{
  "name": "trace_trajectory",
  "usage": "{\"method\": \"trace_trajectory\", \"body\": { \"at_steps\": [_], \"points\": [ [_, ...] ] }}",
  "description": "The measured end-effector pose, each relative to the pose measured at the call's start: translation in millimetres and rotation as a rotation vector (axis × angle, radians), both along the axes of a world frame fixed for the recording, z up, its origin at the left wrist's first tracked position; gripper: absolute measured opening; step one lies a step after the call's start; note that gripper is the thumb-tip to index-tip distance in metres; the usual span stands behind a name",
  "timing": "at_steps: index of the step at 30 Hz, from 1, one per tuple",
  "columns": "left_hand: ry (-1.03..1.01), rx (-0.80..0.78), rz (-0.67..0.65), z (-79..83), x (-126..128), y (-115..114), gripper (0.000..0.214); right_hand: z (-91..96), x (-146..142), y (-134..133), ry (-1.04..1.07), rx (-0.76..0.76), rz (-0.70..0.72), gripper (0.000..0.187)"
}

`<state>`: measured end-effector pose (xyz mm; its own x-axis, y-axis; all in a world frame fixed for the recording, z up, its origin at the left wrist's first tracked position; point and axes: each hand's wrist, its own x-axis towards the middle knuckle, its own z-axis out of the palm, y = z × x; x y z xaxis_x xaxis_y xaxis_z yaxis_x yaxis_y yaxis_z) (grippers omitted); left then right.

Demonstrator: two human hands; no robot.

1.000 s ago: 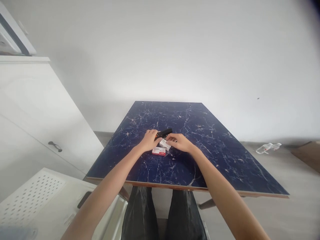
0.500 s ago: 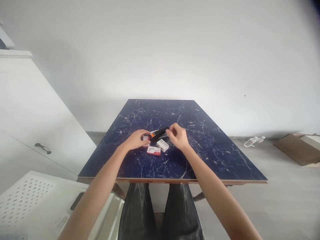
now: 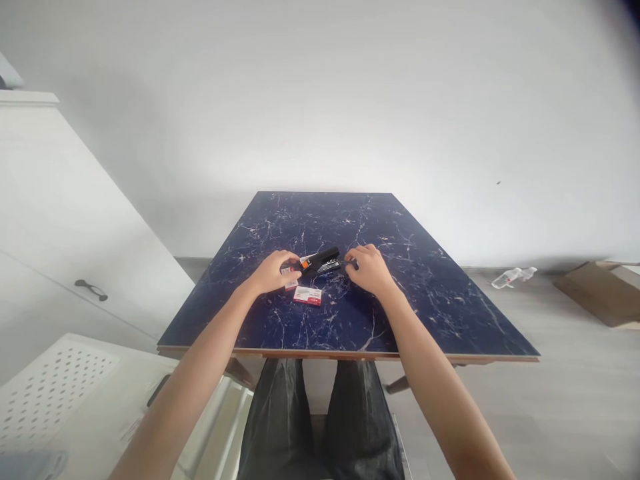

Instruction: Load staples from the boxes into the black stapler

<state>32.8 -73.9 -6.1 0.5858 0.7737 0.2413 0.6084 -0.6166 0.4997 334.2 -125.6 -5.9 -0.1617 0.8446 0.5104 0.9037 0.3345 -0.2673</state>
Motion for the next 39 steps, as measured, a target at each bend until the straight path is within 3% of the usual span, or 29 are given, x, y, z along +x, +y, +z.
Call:
{"method": "trace_trajectory", "body": {
  "at_steps": [3,5,8,12,15,18,22,23,25,28,31,33,35,39],
  "points": [
    [0.016,0.051,0.015,-6.1,10.2,-2.1,0.045,6.4,-19.8,-9.2,0.104,0.004,0.174,0.010],
    [0.006,0.083,0.034,-10.2,14.8,-1.1,0.041,9.2,-36.9,-16.4,0.155,-0.093,0.339,0.007],
    [-0.020,0.087,0.073,-13.3,13.6,4.5,0.037,7.3,-54.8,-23.6,0.104,-0.272,0.513,0.025],
    [-0.026,0.044,0.157,-13.4,2.8,12.8,0.041,1.3,-55.6,-22.7,0.043,-0.318,0.517,0.026],
    [-0.080,0.019,0.143,-14.0,-2.2,14.6,0.043,2.6,-42.4,-18.0,0.081,-0.312,0.461,0.024],
    [-0.079,0.031,0.160,-14.9,-2.6,14.2,0.041,4.5,-21.5,-11.4,0.160,-0.244,0.285,0.024],
    [-0.121,0.002,0.169,-16.8,-1.4,14.4,0.039,-3.8,8.0,2.4,0.242,0.020,-0.365,0.028],
    [-0.149,-0.013,0.159,-17.3,-1.1,14.3,0.038,-6.8,13.1,5.8,0.246,0.003,-0.463,0.029],
    [-0.204,-0.038,0.138,-18.1,-0.9,13.8,0.038,-10.5,18.0,10.1,0.246,-0.111,-0.497,0.031],
    [-0.244,-0.064,0.125,-17.6,-1.4,12.3,0.034,-5.8,10.6,6.7,0.238,-0.132,-0.325,0.029],
    [-0.248,-0.089,0.130,-16.2,-2.4,12.2,0.030,6.3,-8.8,-5.5,0.236,-0.091,-0.013,0.025],
    [-0.263,-0.110,0.132,-15.9,-2.9,13.0,0.031,11.6,-22.2,-13.1,0.215,-0.236,0.238,0.027],
    [-0.287,-0.125,0.132,-16.3,-3.0,13.9,0.031,12.1,-31.8,-17.1,0.167,-0.386,0.403,0.039],
    [-0.295,-0.134,0.133,-17.5,-3.1,14.2,0.031,4.1,-33.4,-13.4,0.146,-0.480,0.421,0.045]
  ]
}}
